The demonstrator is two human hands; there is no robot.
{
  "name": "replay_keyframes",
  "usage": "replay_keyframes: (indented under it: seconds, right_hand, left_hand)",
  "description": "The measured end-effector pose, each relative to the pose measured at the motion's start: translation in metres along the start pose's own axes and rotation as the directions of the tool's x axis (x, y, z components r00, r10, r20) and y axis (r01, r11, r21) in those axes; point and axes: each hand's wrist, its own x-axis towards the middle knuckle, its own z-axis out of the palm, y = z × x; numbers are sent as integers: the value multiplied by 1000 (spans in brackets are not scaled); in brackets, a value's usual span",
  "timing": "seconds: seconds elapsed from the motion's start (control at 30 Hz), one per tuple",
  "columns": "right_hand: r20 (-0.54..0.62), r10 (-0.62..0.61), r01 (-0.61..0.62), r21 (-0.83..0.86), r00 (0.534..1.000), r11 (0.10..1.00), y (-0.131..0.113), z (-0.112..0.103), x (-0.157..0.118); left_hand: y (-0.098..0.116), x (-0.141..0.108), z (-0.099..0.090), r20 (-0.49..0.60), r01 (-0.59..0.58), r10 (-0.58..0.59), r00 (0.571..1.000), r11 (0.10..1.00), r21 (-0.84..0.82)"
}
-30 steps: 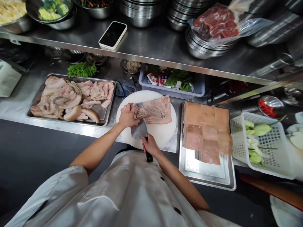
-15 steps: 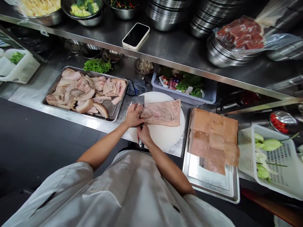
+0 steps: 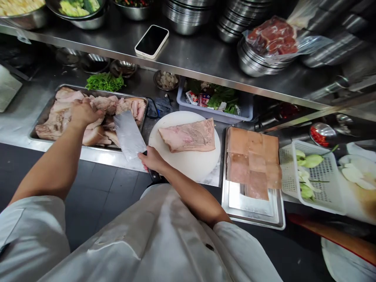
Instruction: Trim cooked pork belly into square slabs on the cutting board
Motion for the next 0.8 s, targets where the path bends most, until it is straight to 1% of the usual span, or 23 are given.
replay_keyframes:
  seconds: [0.03,0.07,0.1,0.13,0.17,0.2,0.23,0.27,0.3,0.37,0.4,0.47,0.5,0.53,0.57,0.6,0.67,0.7,0.73,0.8]
  right_hand:
    - [-24,-12,12,-30,1000,999,11,-15,-13]
    - [-56,-25,21,-60,998,998,24,-32,-29]
    - [-116,-34,25,-80,993,996,39,-51,-48]
    - [-199,-25,10,-76,980,997,54,-70,-69]
    - [-273,2,-19,-60,962,998,70,-89,-92]
    - [-346,35,-48,-28,937,998,85,-107,-115]
    - [-412,81,-83,12,908,996,100,-124,-139]
    - [-477,113,-108,40,871,993,115,-138,-162]
    - [-552,138,-126,60,823,990,128,-150,-183]
    - [-644,185,-146,114,742,983,152,-167,-219]
    - [-669,206,-146,145,715,979,162,-173,-232]
    - [-683,239,-135,204,691,970,176,-177,-247]
    - [-683,251,-134,220,686,966,181,-178,-249]
    - [-687,260,-148,219,678,964,183,-178,-247]
    - [-695,267,-179,199,668,964,184,-178,-242]
    - [-707,269,-227,155,655,961,182,-178,-235]
    - [-735,247,-362,2,631,932,174,-178,-218]
    - [-742,224,-428,-93,632,899,168,-178,-210]
    - [-738,200,-479,-187,645,857,161,-179,-201]
    - [-696,162,-524,-345,700,778,146,-180,-185]
  left_hand:
    - [2,3,6,-7,26,-26,1000,1000,10]
    - [10,0,13,-12,26,-27,1000,1000,-3]
    - [24,-7,23,3,-8,8,1000,999,-42]
    - [43,-19,32,42,-71,75,996,992,-103]
    - [65,-32,42,102,-148,168,980,972,-181]
    - [91,-45,52,165,-239,291,942,931,-277]
    - [119,-56,60,205,-311,402,892,877,-366]
    - [147,-63,68,233,-359,489,841,826,-435]
    - [176,-66,73,257,-392,555,791,782,-485]
    - [232,-60,79,321,-418,627,710,742,-525]
    - [257,-53,80,367,-414,644,672,737,-534]
    - [300,-37,79,475,-365,655,588,739,-567]
    - [318,-32,78,526,-304,650,549,741,-598]
    - [332,-30,78,574,-212,634,519,746,-632]
    - [342,-30,77,615,-97,606,505,748,-657]
    - [349,-33,78,650,26,569,504,742,-670]
    - [353,-46,79,705,235,493,511,708,-666]
    - [350,-53,80,723,298,477,499,689,-660]
    - [345,-61,81,734,337,484,476,671,-661]
    - [329,-76,83,728,385,530,434,621,-682]
